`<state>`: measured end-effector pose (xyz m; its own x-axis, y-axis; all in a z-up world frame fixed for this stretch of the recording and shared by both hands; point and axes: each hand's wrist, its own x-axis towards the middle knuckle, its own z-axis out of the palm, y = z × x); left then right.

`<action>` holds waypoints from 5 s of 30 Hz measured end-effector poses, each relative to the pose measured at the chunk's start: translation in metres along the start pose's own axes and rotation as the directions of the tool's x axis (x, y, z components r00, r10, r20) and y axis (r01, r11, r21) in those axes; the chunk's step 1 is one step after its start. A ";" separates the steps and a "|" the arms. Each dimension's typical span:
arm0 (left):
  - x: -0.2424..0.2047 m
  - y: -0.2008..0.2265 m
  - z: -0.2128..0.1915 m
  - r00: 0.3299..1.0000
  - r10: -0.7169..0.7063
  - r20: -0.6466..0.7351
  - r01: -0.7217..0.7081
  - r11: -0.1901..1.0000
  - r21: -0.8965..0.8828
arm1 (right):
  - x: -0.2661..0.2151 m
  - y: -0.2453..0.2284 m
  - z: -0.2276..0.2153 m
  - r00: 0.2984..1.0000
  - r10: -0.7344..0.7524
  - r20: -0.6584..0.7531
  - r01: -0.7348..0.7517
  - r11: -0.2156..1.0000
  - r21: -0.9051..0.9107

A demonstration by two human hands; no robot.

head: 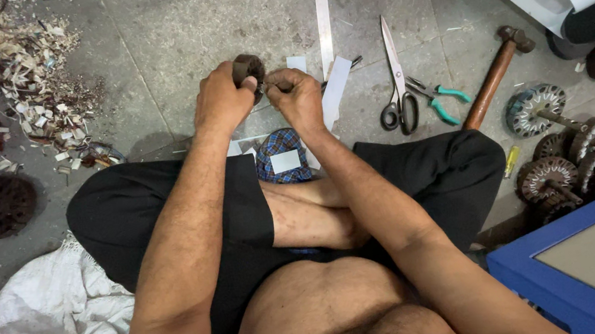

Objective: The person cuts white strips with scissors, folds them, and inserts them into the slots of a motor stator. They repeat this process for multiple slots, occasionally using pliers to adjust the placement.

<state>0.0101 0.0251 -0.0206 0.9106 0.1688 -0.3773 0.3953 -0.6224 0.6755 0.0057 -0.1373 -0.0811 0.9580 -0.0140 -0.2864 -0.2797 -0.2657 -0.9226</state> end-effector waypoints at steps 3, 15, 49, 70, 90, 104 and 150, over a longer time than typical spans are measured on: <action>0.001 -0.001 0.001 0.999 0.034 -0.005 -0.034 0.999 0.005 | -0.004 -0.006 -0.002 0.968 -0.250 -0.006 0.244 0.949 -0.198; 0.000 -0.001 0.001 1.000 -0.006 0.021 0.006 1.000 0.002 | -0.011 -0.016 -0.013 0.783 -0.541 0.307 0.608 0.564 -0.559; 0.010 -0.014 0.012 0.999 -0.032 0.024 0.033 0.998 -0.049 | -0.009 0.000 -0.013 0.812 -0.578 0.088 0.562 0.730 -0.388; 0.002 -0.006 0.009 1.000 0.014 0.001 -0.013 1.000 -0.017 | -0.029 -0.004 -0.009 0.947 -0.288 0.142 0.305 0.944 -0.122; 0.001 -0.014 0.014 0.978 0.184 0.101 -0.198 0.967 0.162 | -0.030 -0.012 -0.014 0.940 -0.282 0.189 0.330 0.625 -0.708; -0.015 0.005 0.011 0.973 0.224 0.062 -0.232 0.952 0.199 | -0.029 0.009 -0.117 0.929 -0.369 0.000 0.299 0.752 -0.587; -0.253 0.037 -0.003 0.797 0.202 0.569 0.396 0.538 -0.745 | -0.242 -0.097 -0.179 0.776 -0.503 0.380 0.541 0.841 0.009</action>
<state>-0.2057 -0.0379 0.1019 0.7368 -0.4261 -0.5249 0.6627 0.3011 0.6857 -0.1876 -0.2810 0.1245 0.8601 0.4895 0.1436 0.2824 -0.2224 -0.9331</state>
